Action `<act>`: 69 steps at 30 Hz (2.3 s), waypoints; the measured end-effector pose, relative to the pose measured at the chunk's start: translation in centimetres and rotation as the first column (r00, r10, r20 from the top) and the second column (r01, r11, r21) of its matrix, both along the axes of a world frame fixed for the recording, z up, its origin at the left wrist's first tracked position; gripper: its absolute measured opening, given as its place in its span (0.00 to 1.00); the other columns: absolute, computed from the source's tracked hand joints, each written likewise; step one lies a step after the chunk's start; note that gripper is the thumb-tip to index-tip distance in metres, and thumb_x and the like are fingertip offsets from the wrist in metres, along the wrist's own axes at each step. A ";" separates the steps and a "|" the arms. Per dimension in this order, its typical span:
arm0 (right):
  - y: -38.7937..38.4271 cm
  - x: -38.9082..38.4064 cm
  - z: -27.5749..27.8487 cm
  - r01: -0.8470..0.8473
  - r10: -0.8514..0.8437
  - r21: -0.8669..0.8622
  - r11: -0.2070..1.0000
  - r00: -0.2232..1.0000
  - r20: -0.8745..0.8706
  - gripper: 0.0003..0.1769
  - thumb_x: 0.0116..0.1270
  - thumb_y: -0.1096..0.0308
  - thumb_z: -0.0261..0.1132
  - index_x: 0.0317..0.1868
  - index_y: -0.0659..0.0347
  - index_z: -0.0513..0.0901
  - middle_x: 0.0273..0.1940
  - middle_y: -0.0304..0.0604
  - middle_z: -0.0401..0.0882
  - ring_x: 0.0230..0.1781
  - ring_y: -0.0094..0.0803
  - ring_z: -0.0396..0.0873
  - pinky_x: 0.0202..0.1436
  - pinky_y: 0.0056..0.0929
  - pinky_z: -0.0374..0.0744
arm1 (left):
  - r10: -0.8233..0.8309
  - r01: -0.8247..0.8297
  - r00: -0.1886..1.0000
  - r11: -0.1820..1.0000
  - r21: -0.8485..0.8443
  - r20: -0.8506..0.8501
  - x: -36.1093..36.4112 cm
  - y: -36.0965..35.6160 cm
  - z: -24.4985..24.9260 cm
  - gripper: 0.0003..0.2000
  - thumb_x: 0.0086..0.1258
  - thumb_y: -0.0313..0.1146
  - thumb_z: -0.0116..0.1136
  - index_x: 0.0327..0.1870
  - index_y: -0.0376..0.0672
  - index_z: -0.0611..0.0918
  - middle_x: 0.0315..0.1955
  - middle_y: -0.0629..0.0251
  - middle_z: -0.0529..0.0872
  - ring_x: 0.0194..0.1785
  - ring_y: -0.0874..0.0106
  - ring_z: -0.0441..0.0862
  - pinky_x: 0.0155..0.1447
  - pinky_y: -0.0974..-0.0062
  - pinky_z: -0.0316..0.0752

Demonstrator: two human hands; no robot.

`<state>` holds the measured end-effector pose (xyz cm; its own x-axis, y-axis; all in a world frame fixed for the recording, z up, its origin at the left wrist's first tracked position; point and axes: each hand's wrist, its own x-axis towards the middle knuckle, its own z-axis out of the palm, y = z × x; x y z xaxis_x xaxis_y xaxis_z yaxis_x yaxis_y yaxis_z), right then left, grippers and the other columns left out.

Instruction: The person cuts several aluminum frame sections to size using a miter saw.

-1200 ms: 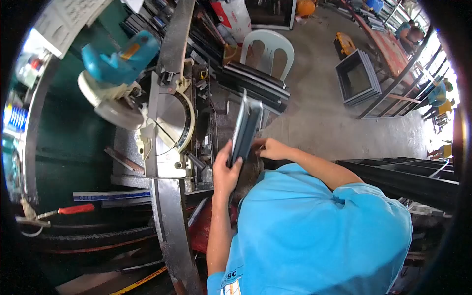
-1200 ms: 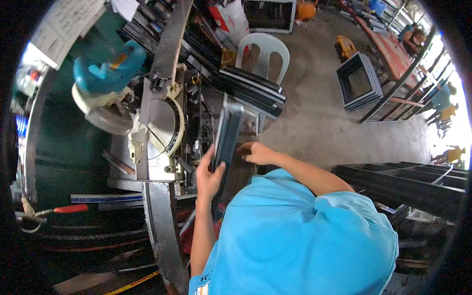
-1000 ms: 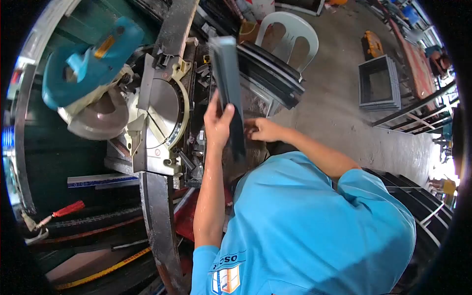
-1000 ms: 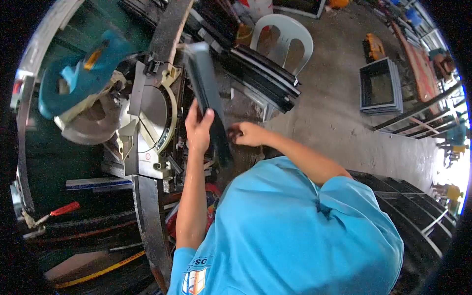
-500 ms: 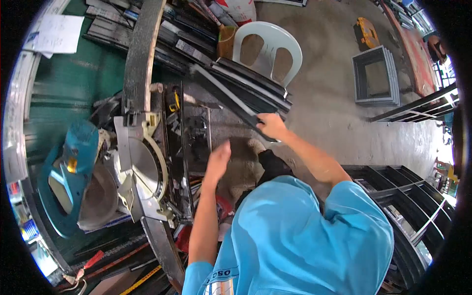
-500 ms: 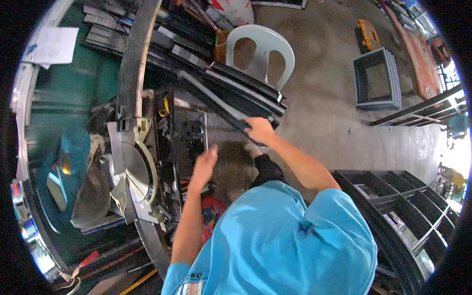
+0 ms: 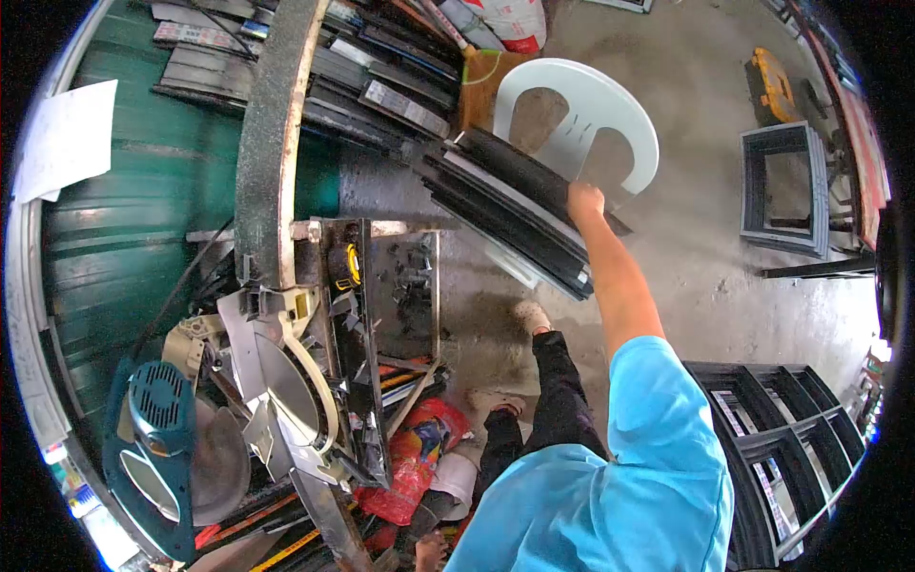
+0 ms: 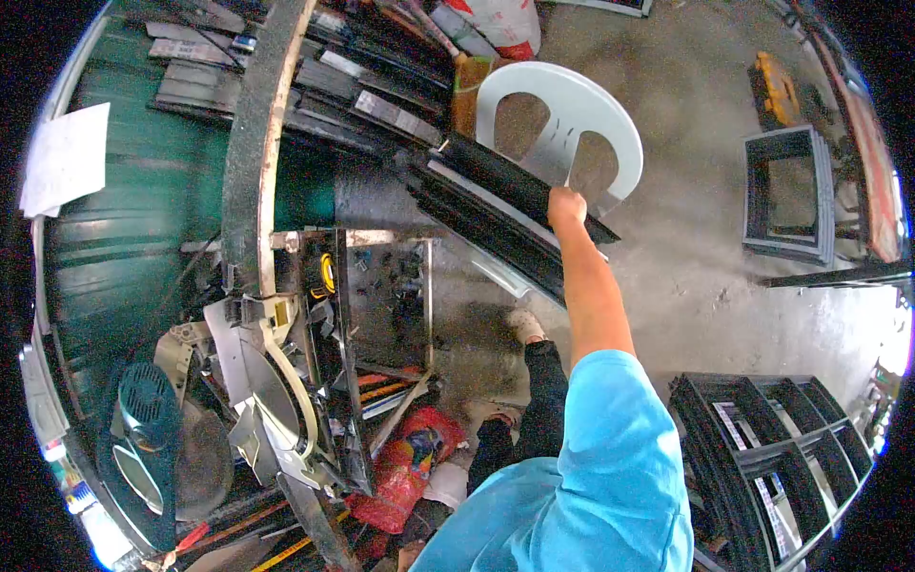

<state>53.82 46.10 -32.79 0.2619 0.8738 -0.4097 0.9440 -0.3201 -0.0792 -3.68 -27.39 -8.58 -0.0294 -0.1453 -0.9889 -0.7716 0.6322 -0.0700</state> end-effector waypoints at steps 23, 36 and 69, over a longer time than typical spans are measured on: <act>-3.6 -5.6 -2.8 0.146 -0.087 0.137 0.980 0.927 -0.365 0.19 0.58 0.64 0.72 0.49 0.60 0.87 0.52 0.53 0.83 0.55 0.55 0.82 0.60 0.47 0.80 | -0.459 0.454 0.845 0.887 -0.085 -0.276 10.4 10.0 1.1 0.23 0.77 0.40 0.63 0.68 0.39 0.79 0.51 0.59 0.87 0.44 0.64 0.88 0.46 0.65 0.84; -21.1 -4.3 16.1 -0.106 0.092 -0.004 0.994 0.876 -0.473 0.44 0.59 0.39 0.73 0.61 0.72 0.77 0.47 0.66 0.85 0.51 0.63 0.83 0.58 0.52 0.78 | -0.636 0.946 0.311 0.276 0.169 -0.706 10.8 23.0 1.7 0.24 0.78 0.45 0.59 0.66 0.38 0.80 0.63 0.50 0.84 0.69 0.59 0.79 0.73 0.64 0.70; -35.3 -58.9 35.1 -0.904 0.985 0.404 -0.139 -0.168 -0.037 0.26 0.58 0.59 0.75 0.56 0.57 0.82 0.54 0.47 0.83 0.62 0.46 0.79 0.75 0.65 0.64 | -0.088 0.666 -0.322 0.687 -0.292 -0.942 -15.5 7.1 6.8 0.14 0.59 0.41 0.74 0.46 0.50 0.91 0.44 0.70 0.91 0.51 0.65 0.84 0.57 0.61 0.70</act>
